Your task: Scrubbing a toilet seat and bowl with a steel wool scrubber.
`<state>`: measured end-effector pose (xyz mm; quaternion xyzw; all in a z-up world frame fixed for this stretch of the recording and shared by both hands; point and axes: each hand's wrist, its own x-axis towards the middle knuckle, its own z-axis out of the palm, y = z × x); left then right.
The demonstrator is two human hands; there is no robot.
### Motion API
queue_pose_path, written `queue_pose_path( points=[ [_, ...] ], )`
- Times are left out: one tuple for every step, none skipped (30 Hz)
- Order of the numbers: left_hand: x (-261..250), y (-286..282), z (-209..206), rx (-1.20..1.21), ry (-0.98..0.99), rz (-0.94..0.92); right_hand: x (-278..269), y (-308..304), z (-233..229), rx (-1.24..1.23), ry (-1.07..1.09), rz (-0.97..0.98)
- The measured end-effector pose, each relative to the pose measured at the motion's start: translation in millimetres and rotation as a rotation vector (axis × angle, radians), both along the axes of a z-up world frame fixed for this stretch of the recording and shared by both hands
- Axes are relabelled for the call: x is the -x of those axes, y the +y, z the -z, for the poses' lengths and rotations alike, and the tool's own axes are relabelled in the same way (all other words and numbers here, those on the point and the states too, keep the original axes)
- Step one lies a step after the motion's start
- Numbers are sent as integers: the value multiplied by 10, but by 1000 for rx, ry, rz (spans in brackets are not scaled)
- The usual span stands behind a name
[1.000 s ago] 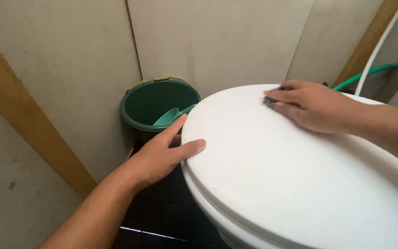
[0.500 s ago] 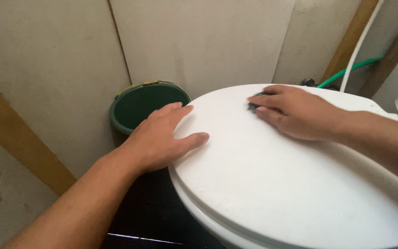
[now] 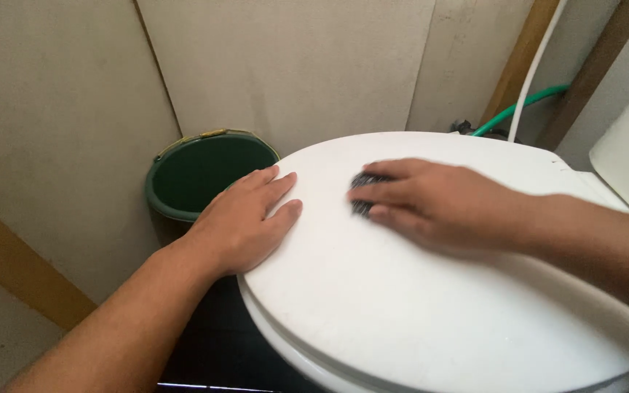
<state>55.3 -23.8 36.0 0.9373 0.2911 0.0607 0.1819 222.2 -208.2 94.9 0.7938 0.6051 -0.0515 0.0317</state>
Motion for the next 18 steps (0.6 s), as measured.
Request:
queue_pose_path(
  points=[
    [-1,5,7,-1,1,2,-84,2,-1,-1,1,2],
    [-4,11,12,3,-10,4,-170,4,-5,-6,4,87],
    [-5,10,19,10,-18,7,-254,0,-7,-8,9,173],
    [12,10,18,12,-15,10,-415,-12,29,-6,11,176],
    [15,4,17,10,-72,29,-589,-33,63,-52,-41,184],
    [20,-2,18,8,-129,47,-759,-56,102,-98,-93,192],
    [-12,-22,-23,7,-131,52,-895,-96,145,-99,-95,197],
    [-41,-42,-63,25,-48,0,-1027,-136,189,-109,-90,262],
    [-71,-72,-105,44,38,-55,-1165,-181,235,-114,-82,325],
    [-81,-60,-80,45,40,-52,-1309,-239,270,-112,-81,328],
    [-80,-37,-61,23,14,-28,-1446,-286,300,-132,-103,366],
    [-78,-13,-42,0,-12,-5,-1580,-330,330,-151,-125,403],
    [-83,0,-38,2,-10,-4,-1597,-349,317,-149,-124,405],
    [-88,11,-32,6,-9,3,-1614,-368,307,-157,-128,446],
    [-90,20,-19,10,-8,8,-1631,-385,303,-166,-132,486],
    [-94,7,-22,11,-7,8,-1624,-362,310,-165,-131,486],
    [-95,-3,-26,11,-7,-4,-1616,-333,316,-158,-125,484],
    [-95,-13,-31,12,-7,-16,-1605,-306,321,-150,-119,482]
  ],
)
